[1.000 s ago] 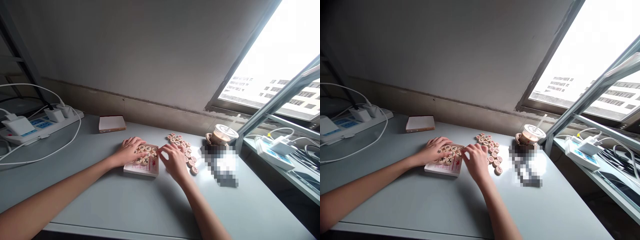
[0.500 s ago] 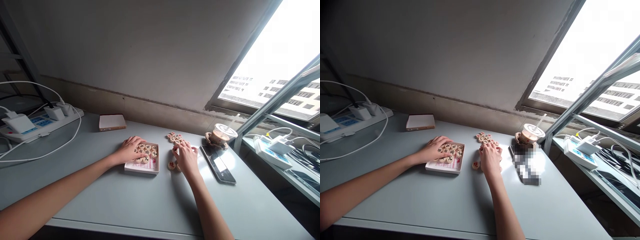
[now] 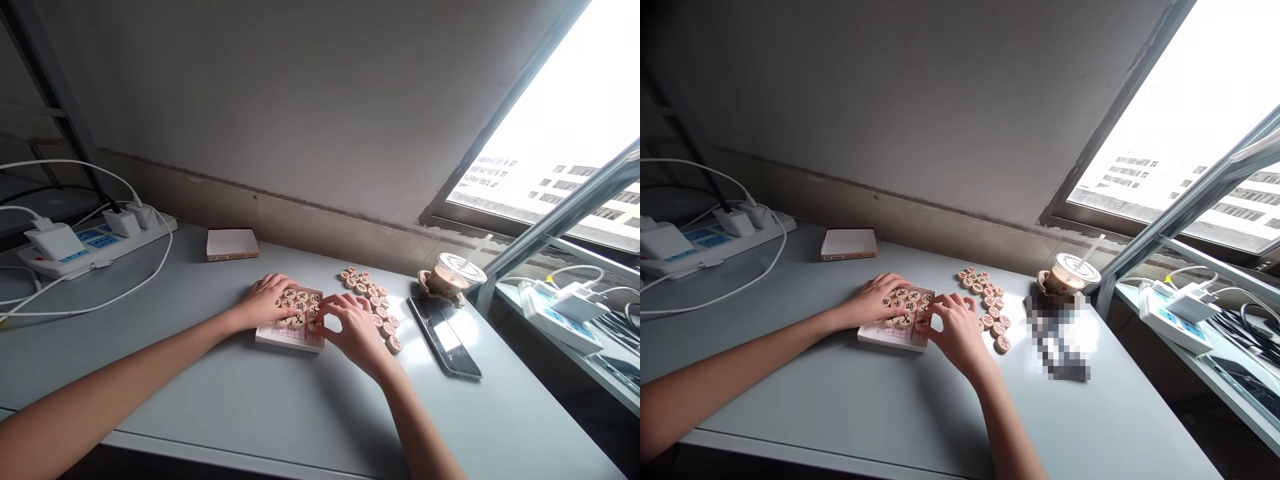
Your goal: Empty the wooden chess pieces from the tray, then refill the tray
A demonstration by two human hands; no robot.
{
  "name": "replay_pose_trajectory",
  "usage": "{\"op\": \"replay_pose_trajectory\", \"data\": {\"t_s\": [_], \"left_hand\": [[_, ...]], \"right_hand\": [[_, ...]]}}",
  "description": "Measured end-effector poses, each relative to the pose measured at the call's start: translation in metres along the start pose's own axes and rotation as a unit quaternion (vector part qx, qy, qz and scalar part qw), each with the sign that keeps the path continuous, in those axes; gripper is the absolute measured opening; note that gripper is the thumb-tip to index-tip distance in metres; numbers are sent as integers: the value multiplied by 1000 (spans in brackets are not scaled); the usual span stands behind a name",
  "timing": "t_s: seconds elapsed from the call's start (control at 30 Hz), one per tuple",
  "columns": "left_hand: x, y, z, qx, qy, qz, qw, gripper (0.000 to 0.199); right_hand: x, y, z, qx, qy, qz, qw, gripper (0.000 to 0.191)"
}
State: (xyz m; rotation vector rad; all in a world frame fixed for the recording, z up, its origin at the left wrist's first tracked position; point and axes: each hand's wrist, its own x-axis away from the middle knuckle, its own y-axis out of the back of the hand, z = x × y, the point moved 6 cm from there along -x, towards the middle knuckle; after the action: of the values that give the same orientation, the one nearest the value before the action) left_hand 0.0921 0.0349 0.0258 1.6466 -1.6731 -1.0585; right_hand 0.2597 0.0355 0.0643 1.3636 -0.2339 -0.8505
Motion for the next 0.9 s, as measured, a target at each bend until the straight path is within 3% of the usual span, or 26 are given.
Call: {"op": "replay_pose_trajectory", "data": {"t_s": [0.13,0.43,0.53,0.63,0.7,0.77,0.9], "left_hand": [[-1,-1,2,-4,-2,-1,1000,50],[0,1,1,10,-20,-11,1000,42],[-1,4,6,33,-19,-36,999,38],[-6,10,18,61,-11,-56,997,36],[-11,14,27,74,-16,-55,996,33],[-16,17,36,86,-22,-46,995,31],[-21,20,46,119,-20,-42,992,32]], "right_hand": [[0,2,3,34,27,-1,999,15],[2,10,13,71,41,-20,996,31],[-2,16,-6,105,-11,-68,992,29],[-5,21,-45,165,-110,-111,974,26],[-8,18,-71,206,-155,-80,963,26],[-10,13,-88,234,-153,-46,959,24],[-7,12,-93,244,-142,-41,958,23]]}}
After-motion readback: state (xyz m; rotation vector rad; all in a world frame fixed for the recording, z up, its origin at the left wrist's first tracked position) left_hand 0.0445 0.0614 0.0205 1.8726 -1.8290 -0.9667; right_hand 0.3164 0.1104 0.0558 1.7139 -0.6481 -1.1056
